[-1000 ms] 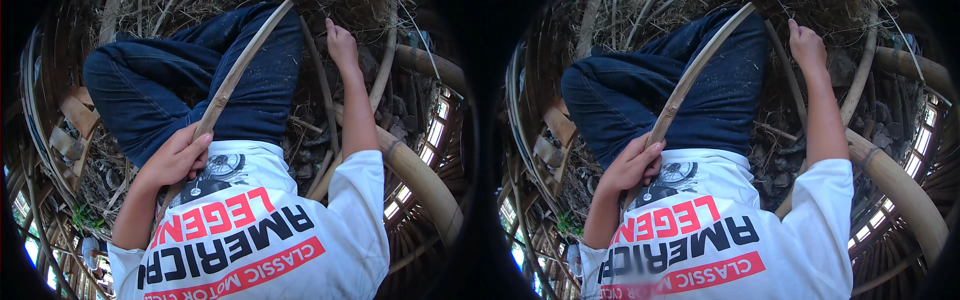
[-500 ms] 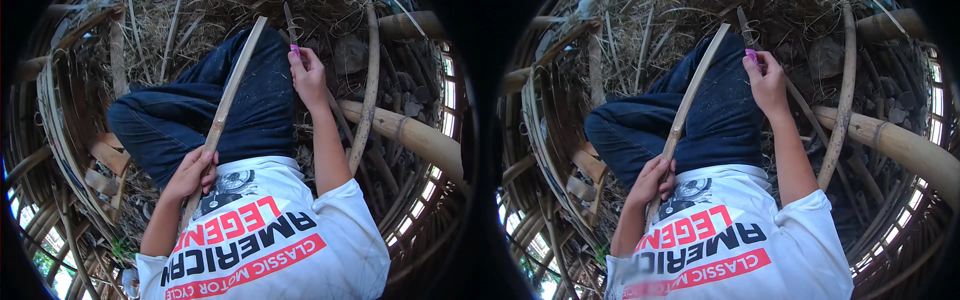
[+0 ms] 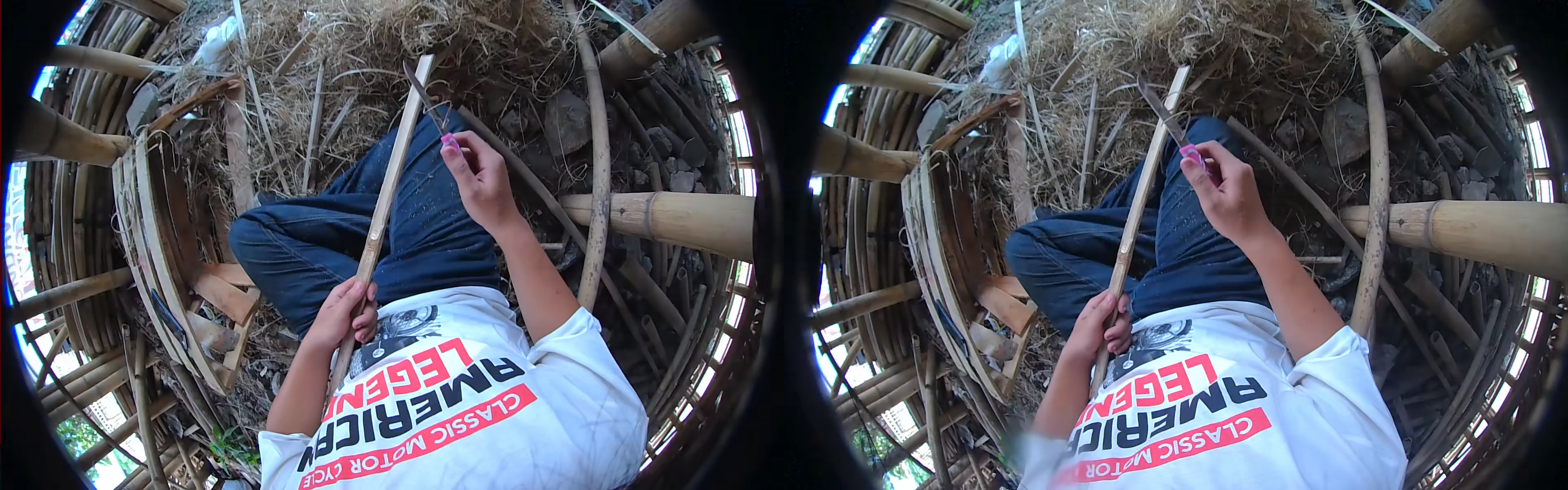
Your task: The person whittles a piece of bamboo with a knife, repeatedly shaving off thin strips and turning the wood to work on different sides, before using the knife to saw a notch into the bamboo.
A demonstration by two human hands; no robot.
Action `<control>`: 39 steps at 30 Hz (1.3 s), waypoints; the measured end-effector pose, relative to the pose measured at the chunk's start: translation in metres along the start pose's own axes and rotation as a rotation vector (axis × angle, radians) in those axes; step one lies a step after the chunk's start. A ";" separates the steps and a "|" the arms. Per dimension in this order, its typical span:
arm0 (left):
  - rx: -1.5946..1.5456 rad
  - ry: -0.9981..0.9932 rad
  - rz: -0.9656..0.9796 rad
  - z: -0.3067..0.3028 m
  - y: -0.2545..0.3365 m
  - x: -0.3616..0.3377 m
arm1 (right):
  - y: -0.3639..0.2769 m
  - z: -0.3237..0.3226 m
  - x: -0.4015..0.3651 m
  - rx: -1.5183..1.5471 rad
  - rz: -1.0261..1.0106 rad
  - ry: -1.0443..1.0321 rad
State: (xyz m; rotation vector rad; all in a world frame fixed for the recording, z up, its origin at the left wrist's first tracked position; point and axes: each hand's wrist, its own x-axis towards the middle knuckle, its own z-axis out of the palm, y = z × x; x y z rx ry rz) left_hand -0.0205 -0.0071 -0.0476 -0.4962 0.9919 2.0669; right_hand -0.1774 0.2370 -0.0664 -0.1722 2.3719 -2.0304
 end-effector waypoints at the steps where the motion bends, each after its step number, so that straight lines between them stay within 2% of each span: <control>1: -0.010 0.027 -0.001 -0.002 -0.001 0.001 | -0.007 -0.001 0.000 0.001 -0.013 0.005; 7: 0.024 0.079 0.043 -0.018 -0.006 0.006 | -0.067 -0.043 0.001 -0.306 -0.136 -0.071; 9: 0.028 0.112 0.021 -0.022 -0.010 0.007 | -0.065 -0.068 0.010 -0.367 -0.386 0.274; 11: 0.015 0.120 0.009 -0.023 -0.010 0.009 | 0.039 -0.120 0.044 -0.317 -0.473 0.562; 13: -0.003 0.089 0.023 -0.023 -0.011 0.012 | 0.099 -0.147 0.061 -0.959 0.229 0.080; 15: 0.088 0.156 0.002 -0.013 -0.004 0.008 | 0.081 -0.142 0.038 -0.910 0.165 0.176; 16: 0.102 0.137 0.026 -0.013 -0.003 0.009 | 0.057 -0.136 0.035 -0.883 0.289 0.247; 17: 0.115 0.131 0.037 -0.016 -0.005 0.006 | 0.046 -0.135 0.039 -0.889 0.282 0.220; 19: 0.004 0.112 0.046 -0.020 -0.008 0.006 | 0.034 -0.134 0.029 -0.789 0.401 0.170; 21: 0.000 0.093 0.042 -0.022 -0.009 0.010 | 0.018 -0.131 0.025 -0.890 0.408 0.118; 23: -0.010 0.089 0.017 -0.019 -0.008 0.013 | 0.008 -0.130 0.023 -0.946 0.333 0.097; 25: -0.042 0.053 0.027 -0.017 -0.007 0.012 | -0.008 -0.124 0.026 -0.869 0.354 0.135; 27: -0.060 0.023 0.032 -0.016 -0.004 0.011 | -0.012 -0.114 0.025 -0.648 0.122 0.204; 29: -0.020 -0.011 0.040 -0.013 -0.005 0.011 | -0.022 -0.089 0.019 -0.515 0.036 0.162; 39: -0.118 -0.123 -0.054 0.013 0.014 -0.004 | -0.034 -0.003 0.012 -0.191 -0.047 -0.055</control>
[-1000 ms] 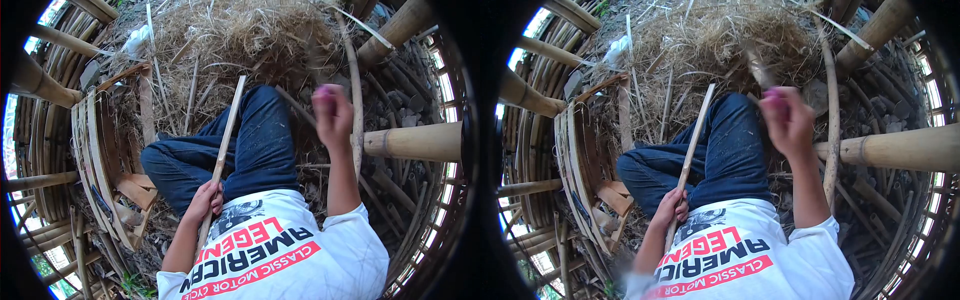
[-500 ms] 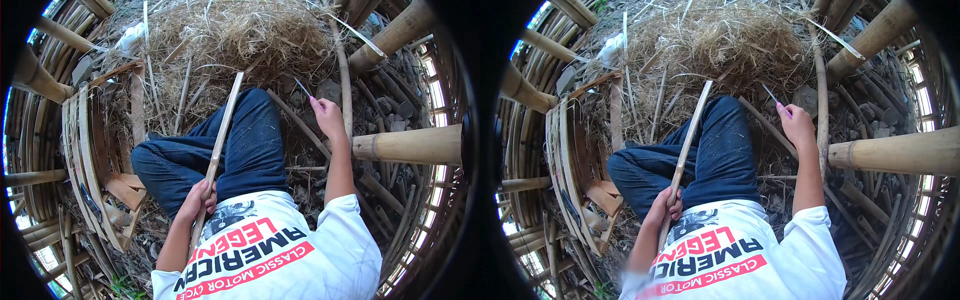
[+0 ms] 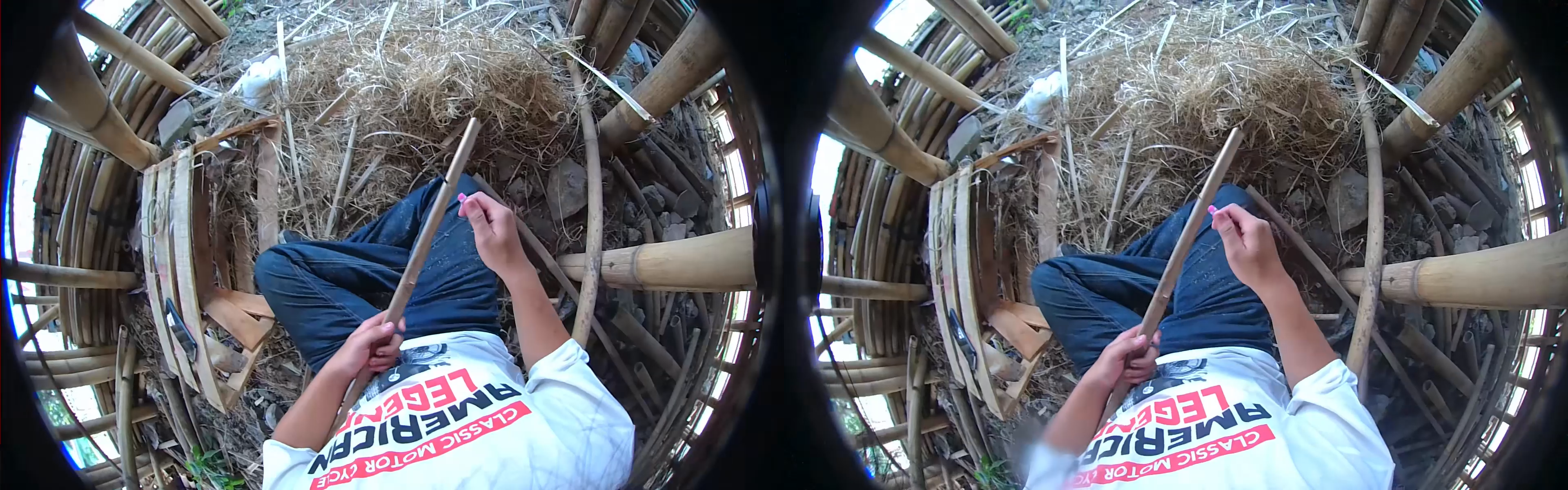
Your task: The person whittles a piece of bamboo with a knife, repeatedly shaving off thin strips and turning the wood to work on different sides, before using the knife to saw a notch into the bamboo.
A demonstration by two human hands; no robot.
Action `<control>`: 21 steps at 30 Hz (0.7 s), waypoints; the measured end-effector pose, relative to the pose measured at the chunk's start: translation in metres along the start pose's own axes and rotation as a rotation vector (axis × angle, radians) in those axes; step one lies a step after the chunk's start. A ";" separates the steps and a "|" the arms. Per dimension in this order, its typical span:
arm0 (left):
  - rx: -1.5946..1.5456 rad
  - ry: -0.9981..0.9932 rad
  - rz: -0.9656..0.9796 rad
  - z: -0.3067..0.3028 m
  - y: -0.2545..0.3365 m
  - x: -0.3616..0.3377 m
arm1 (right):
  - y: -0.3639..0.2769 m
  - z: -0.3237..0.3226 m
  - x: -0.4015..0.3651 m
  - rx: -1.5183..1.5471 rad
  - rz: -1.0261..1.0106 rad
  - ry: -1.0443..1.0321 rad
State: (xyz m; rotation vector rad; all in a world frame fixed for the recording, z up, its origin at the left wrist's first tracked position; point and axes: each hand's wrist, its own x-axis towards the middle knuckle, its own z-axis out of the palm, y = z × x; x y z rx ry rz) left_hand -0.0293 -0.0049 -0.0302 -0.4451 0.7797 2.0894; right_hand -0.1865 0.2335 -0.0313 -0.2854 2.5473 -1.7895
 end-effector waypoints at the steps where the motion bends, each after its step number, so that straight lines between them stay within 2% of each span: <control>1: 0.023 -0.022 0.021 0.000 0.002 -0.002 | -0.003 0.006 0.001 0.063 0.002 -0.015; 7: 0.273 0.021 0.142 0.015 0.000 -0.003 | -0.004 0.013 -0.006 0.129 0.026 -0.001; 9: 0.342 0.117 0.164 0.016 -0.002 -0.005 | -0.005 0.013 -0.008 0.127 0.021 -0.014; 13: 0.445 0.237 0.257 0.021 -0.010 -0.002 | -0.014 0.012 -0.017 -0.013 -0.078 -0.095; 15: 0.640 0.331 0.353 0.027 -0.011 -0.003 | -0.025 0.012 -0.023 -0.075 -0.104 -0.142; 19: 0.712 0.391 0.401 0.028 -0.011 -0.007 | -0.026 0.012 -0.031 -0.192 -0.238 -0.144; 21: 0.871 0.474 0.397 0.033 -0.008 -0.011 | -0.025 0.006 -0.029 -0.262 -0.268 -0.148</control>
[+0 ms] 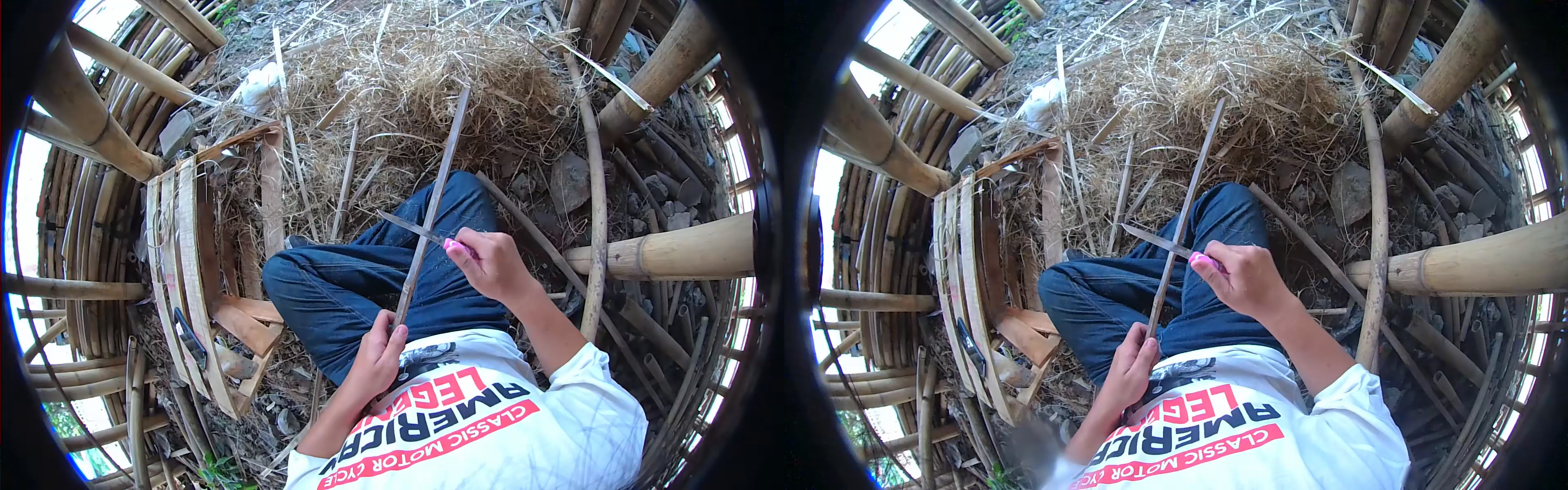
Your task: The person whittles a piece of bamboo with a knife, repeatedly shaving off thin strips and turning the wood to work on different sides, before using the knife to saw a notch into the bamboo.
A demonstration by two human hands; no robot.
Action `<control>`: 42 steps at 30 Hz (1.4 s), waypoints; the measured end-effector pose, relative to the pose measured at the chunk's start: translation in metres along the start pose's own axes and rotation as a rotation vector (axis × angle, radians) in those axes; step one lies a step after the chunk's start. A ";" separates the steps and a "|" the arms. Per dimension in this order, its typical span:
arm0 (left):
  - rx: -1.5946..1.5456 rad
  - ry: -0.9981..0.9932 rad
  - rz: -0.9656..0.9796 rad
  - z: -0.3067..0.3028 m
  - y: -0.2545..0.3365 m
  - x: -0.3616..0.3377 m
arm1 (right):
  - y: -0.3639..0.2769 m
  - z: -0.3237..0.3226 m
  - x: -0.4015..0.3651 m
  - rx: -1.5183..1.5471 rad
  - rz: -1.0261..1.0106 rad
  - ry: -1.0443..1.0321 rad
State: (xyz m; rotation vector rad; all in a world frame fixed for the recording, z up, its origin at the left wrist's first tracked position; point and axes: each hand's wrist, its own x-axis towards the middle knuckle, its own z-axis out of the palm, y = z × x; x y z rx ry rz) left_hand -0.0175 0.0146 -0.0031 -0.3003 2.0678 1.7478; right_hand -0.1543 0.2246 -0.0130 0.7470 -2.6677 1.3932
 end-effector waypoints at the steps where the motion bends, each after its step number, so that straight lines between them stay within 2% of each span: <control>1: -0.001 -0.003 -0.001 0.001 0.003 -0.001 | 0.001 -0.003 0.000 -0.071 -0.026 -0.009; 3: 0.189 0.060 0.052 0.003 0.010 -0.003 | 0.000 -0.006 0.001 -0.106 -0.039 -0.007; 7: 0.280 0.080 0.025 0.005 0.023 -0.006 | -0.003 -0.007 0.000 -0.191 -0.053 -0.019; 9: 0.396 0.130 0.119 0.006 0.020 -0.005 | -0.002 -0.006 0.000 -0.214 -0.045 -0.027; 17: 0.459 0.031 0.032 0.011 0.009 -0.004 | 0.021 0.002 -0.019 -0.327 0.035 -0.132; 20: 0.484 -0.032 -0.030 0.008 -0.002 -0.005 | 0.029 0.015 -0.036 -0.152 0.223 -0.213; 26: 0.470 -0.147 -0.152 0.001 -0.012 -0.010 | 0.037 0.041 -0.064 0.003 0.437 -0.313; 31: 0.523 -0.141 -0.176 0.006 -0.009 -0.012 | 0.037 0.043 -0.064 -0.075 0.441 -0.358; 34: 0.526 -0.120 -0.140 0.013 -0.009 -0.012 | 0.047 0.038 -0.065 -0.264 0.285 -0.328; 35: 0.516 -0.128 -0.146 0.014 -0.009 -0.012 | 0.051 0.037 -0.065 -0.269 0.294 -0.338; 38: 0.509 -0.133 -0.191 0.015 -0.007 -0.009 | 0.061 0.036 -0.062 -0.349 0.125 -0.303; 40: 0.510 -0.124 -0.179 0.017 -0.007 -0.015 | 0.090 0.024 -0.050 -0.595 0.326 -0.281; 41: 0.521 -0.113 -0.159 0.016 -0.007 -0.017 | 0.103 0.009 -0.038 -0.505 0.466 -0.286; 42: 0.522 -0.105 -0.167 0.015 -0.006 -0.015 | 0.120 0.000 -0.035 -0.541 0.443 -0.303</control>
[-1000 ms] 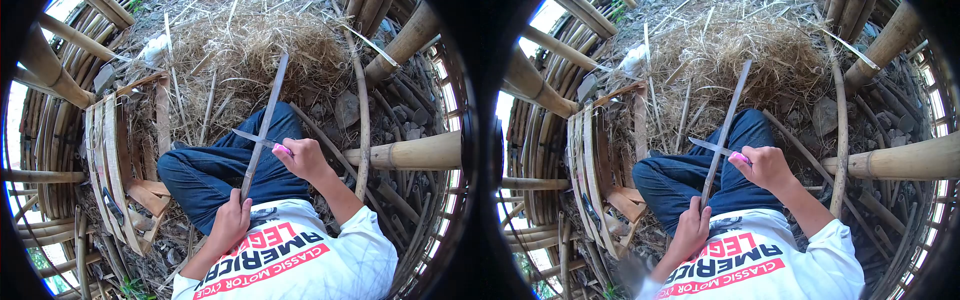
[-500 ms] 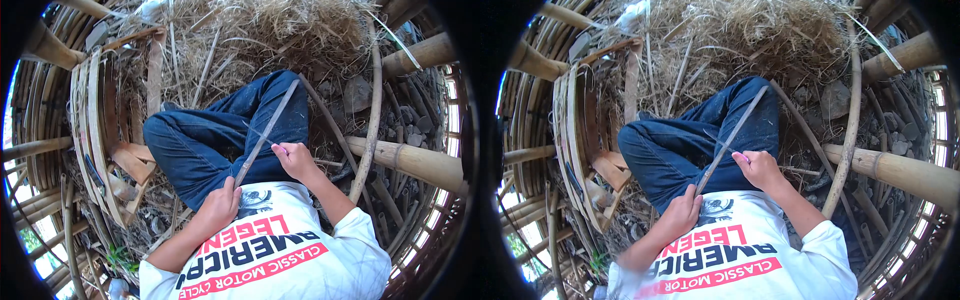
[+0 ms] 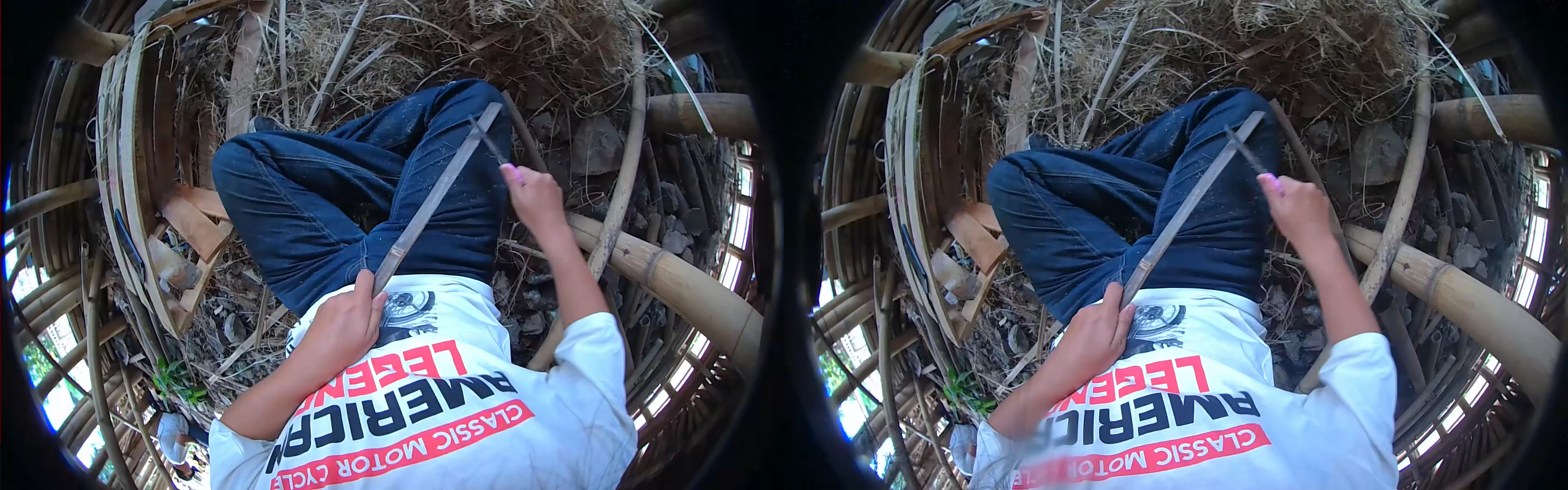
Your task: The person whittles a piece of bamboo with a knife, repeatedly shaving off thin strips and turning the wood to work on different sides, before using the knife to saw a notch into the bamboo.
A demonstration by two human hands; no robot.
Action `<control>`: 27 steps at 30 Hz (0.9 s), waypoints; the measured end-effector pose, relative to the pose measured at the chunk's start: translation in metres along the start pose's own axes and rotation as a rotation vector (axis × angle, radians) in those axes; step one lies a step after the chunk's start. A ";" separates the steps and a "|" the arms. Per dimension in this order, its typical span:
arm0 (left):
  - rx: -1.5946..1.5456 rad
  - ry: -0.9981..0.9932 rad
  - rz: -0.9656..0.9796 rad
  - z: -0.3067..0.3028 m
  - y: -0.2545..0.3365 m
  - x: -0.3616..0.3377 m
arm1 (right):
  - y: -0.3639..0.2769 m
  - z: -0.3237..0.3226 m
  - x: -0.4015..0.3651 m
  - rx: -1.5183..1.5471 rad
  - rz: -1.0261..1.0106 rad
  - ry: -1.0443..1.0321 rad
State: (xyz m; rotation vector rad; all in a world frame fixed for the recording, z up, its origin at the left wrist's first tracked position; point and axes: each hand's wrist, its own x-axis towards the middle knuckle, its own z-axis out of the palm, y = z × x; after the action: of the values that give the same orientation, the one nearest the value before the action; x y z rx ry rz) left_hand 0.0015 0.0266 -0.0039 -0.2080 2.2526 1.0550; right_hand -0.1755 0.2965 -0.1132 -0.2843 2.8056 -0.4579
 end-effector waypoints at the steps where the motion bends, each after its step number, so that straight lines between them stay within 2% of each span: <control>1: -0.013 -0.008 -0.005 -0.002 0.000 0.002 | 0.003 -0.005 0.005 -0.004 -0.031 -0.004; 3: -0.031 -0.039 -0.008 -0.001 0.000 0.000 | -0.007 -0.010 0.009 0.066 -0.035 0.007; 5: -0.033 -0.018 -0.013 -0.001 -0.001 0.003 | -0.034 -0.015 -0.006 0.174 -0.102 -0.067; 6: -0.026 -0.018 -0.031 -0.002 -0.001 0.004 | -0.040 -0.004 -0.016 0.121 -0.158 -0.087; 7: -0.033 -0.018 -0.035 -0.002 0.000 0.005 | -0.052 -0.008 -0.025 0.218 -0.170 -0.183; 9: -0.033 -0.021 -0.040 -0.003 -0.002 0.005 | -0.052 -0.001 -0.024 0.202 -0.183 -0.147; 11: -0.058 -0.052 -0.058 -0.004 -0.004 0.006 | -0.029 0.007 -0.003 0.229 -0.006 -0.050; 13: -0.083 -0.075 -0.063 -0.006 -0.005 0.008 | -0.015 0.000 0.012 0.221 0.050 -0.056; 15: -0.081 -0.087 -0.085 -0.008 -0.006 0.009 | -0.026 -0.005 0.002 0.197 -0.001 -0.092; 17: -0.092 -0.112 -0.110 -0.010 -0.004 0.011 | -0.052 -0.006 -0.018 0.290 -0.051 -0.189; 19: -0.084 -0.077 -0.101 -0.008 -0.005 0.013 | -0.069 0.003 -0.033 0.357 -0.135 -0.194; 22: -0.090 -0.094 -0.148 -0.010 -0.003 0.014 | -0.080 0.002 -0.039 0.352 -0.122 -0.287; 25: -0.109 -0.107 -0.163 -0.013 -0.003 0.016 | -0.082 0.006 -0.041 0.426 -0.113 -0.270; 27: -0.136 -0.135 -0.156 -0.015 -0.003 0.018 | -0.083 0.013 -0.041 0.542 -0.175 -0.080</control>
State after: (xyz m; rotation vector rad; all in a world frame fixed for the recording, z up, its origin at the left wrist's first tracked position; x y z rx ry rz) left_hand -0.0189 0.0162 -0.0100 -0.3531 2.0121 1.1051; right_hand -0.1205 0.2251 -0.0867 -0.4128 2.4650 -1.1828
